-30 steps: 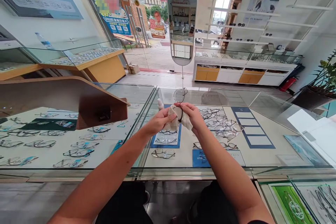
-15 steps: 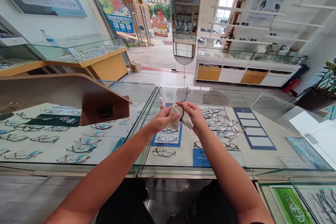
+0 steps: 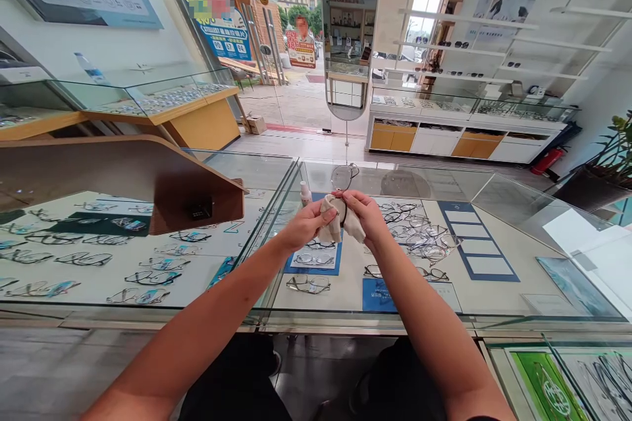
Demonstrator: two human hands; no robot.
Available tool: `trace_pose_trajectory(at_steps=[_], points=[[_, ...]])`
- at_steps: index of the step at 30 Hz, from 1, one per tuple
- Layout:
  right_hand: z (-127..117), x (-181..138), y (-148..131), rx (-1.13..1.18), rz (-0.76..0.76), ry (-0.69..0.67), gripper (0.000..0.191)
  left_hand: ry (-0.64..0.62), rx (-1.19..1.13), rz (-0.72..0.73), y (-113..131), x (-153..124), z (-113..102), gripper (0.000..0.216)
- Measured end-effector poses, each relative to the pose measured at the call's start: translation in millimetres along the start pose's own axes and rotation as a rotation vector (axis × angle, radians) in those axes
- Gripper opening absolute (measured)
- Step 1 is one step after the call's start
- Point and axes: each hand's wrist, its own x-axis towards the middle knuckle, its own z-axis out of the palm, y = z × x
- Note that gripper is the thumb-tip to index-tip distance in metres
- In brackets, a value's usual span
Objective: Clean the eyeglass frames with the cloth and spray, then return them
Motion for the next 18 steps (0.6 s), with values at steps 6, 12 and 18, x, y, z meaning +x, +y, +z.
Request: trace_pose_trajectory(at_steps=[6, 12, 18], points=[[4.2, -2.0, 2.2, -0.033, 0.008, -0.031, 0.041, 0.083, 0.001, 0.048, -0.5, 2.7, 3.7, 0.066], [-3.2, 1.9, 4.5, 0.006, 0.001, -0.014, 0.041, 0.037, -0.036, 0.037, -4.4, 1.7, 2.4, 0.062], [-0.7, 1.1, 5.5, 0.016, 0.000, -0.023, 0.040, 0.060, 0.032, 0.061, -2.3, 1.6, 4.5, 0.066]])
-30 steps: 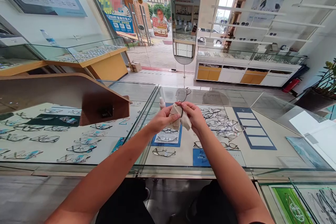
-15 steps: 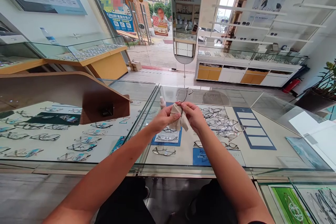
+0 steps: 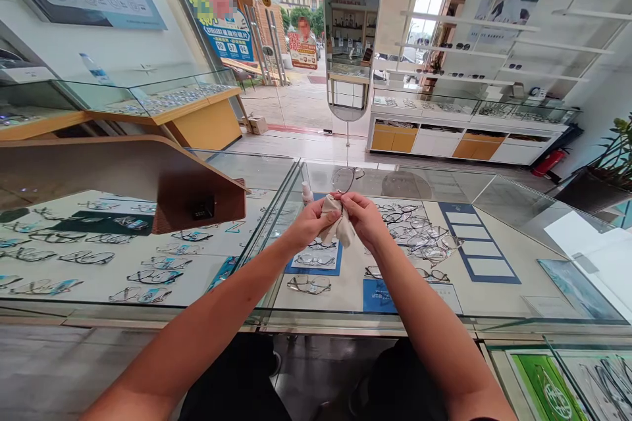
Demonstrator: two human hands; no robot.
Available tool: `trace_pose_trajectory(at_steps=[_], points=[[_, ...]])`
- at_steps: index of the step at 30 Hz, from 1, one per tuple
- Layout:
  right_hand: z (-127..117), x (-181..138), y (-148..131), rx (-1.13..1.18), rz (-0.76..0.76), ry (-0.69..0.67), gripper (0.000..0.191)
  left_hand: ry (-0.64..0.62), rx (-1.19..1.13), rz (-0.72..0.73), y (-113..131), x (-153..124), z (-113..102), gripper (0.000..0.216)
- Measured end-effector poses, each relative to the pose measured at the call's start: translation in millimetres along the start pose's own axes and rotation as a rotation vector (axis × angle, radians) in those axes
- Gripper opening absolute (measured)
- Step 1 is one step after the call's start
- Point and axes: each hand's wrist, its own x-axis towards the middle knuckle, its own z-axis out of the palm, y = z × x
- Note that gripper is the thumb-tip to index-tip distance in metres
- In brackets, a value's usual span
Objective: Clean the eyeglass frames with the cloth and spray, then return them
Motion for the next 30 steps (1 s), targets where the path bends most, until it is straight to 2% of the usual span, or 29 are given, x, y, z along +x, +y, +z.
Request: trace_pose_trajectory(at_steps=[4, 13, 18, 21, 25, 30], points=[[3, 0, 0, -0.021, 0.017, -0.017, 0.042, 0.058, 0.001, 0.031, -3, 4, 1, 0.069], [-4, 2, -1, -0.003, 0.016, 0.009, 0.042, -0.052, 0.036, -0.030, 3, -3, 0, 0.066], [1, 1, -2, -0.027, 0.007, -0.034, 0.041, 0.046, 0.027, 0.002, 1, 1, 2, 0.070], [0, 2, 0, -0.029, 0.014, -0.024, 0.041, 0.065, -0.003, -0.011, -6, 5, -1, 0.072], [-5, 4, 0, -0.009, 0.001, 0.001, 0.040, 0.029, -0.023, -0.028, -11, 4, -4, 0.068], [-9, 4, -3, -0.060, 0.032, -0.002, 0.045, -0.070, 0.004, -0.055, -4, -1, -4, 0.064]])
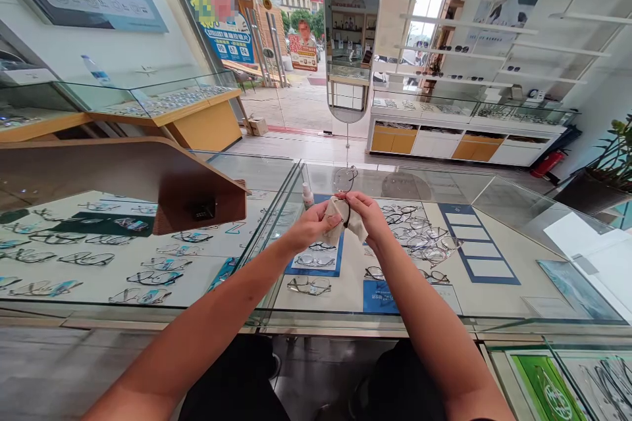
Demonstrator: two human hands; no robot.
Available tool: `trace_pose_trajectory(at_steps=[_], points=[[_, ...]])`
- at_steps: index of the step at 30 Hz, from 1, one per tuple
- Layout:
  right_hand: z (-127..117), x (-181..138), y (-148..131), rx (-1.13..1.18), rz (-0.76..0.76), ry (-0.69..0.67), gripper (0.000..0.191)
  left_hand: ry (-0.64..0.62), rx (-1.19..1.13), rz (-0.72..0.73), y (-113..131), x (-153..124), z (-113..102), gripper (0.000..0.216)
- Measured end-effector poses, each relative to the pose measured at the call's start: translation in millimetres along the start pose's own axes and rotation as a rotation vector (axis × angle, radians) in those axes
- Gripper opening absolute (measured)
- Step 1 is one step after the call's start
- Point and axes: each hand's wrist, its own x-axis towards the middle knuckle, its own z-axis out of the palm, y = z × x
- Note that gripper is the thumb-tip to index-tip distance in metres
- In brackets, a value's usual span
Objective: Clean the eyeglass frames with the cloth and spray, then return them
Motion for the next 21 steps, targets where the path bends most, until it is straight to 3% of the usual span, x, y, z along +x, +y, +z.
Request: trace_pose_trajectory(at_steps=[8, 16, 21], points=[[3, 1, 2, 0.033, -0.010, -0.031, 0.041, 0.110, -0.063, 0.060, -1, 7, 3, 0.069], [-2, 2, -5, 0.063, -0.029, 0.061, 0.043, 0.179, -0.104, 0.059, -9, 10, 4, 0.068], [-11, 5, -11, 0.067, -0.107, 0.087, 0.042, 0.358, -0.184, 0.052, -11, 15, -5, 0.067]])
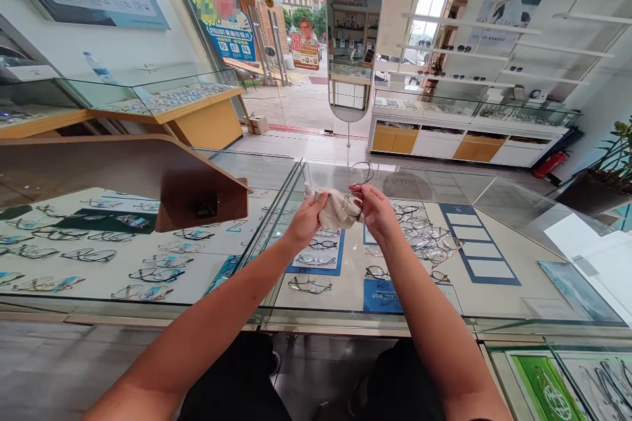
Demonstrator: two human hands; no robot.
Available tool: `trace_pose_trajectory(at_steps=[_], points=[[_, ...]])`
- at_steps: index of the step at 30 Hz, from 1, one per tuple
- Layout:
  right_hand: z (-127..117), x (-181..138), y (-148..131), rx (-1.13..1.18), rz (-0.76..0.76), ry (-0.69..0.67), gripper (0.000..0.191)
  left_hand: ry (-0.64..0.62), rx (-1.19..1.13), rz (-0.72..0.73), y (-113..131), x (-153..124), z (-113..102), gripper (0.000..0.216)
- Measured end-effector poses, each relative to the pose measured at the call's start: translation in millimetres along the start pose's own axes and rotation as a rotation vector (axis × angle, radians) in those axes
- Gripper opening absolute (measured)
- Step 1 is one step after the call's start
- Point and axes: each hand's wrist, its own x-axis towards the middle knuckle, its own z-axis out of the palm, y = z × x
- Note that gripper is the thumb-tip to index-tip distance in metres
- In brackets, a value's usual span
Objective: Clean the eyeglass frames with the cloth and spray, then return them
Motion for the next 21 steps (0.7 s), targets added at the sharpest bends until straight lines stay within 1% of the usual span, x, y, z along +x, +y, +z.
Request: trace_pose_trajectory(at_steps=[3, 6, 13, 17, 21], points=[[-2, 1, -2, 0.008, -0.008, -0.001, 0.041, 0.116, -0.024, 0.020, 0, 5, -2, 0.067], [-1, 1, -1, 0.020, 0.009, -0.008, 0.042, 0.155, -0.015, 0.043, 1, 5, -2, 0.065], [-2, 0, -1, 0.002, 0.021, -0.016, 0.039, 0.140, 0.029, 0.004, 4, 0, -3, 0.069], [-3, -1, -1, -0.012, 0.040, -0.022, 0.037, 0.149, 0.078, -0.006, 6, -2, -5, 0.066], [-2, -2, -2, -0.029, 0.045, -0.024, 0.036, 0.096, 0.120, -0.007, 10, -4, -1, 0.065]])
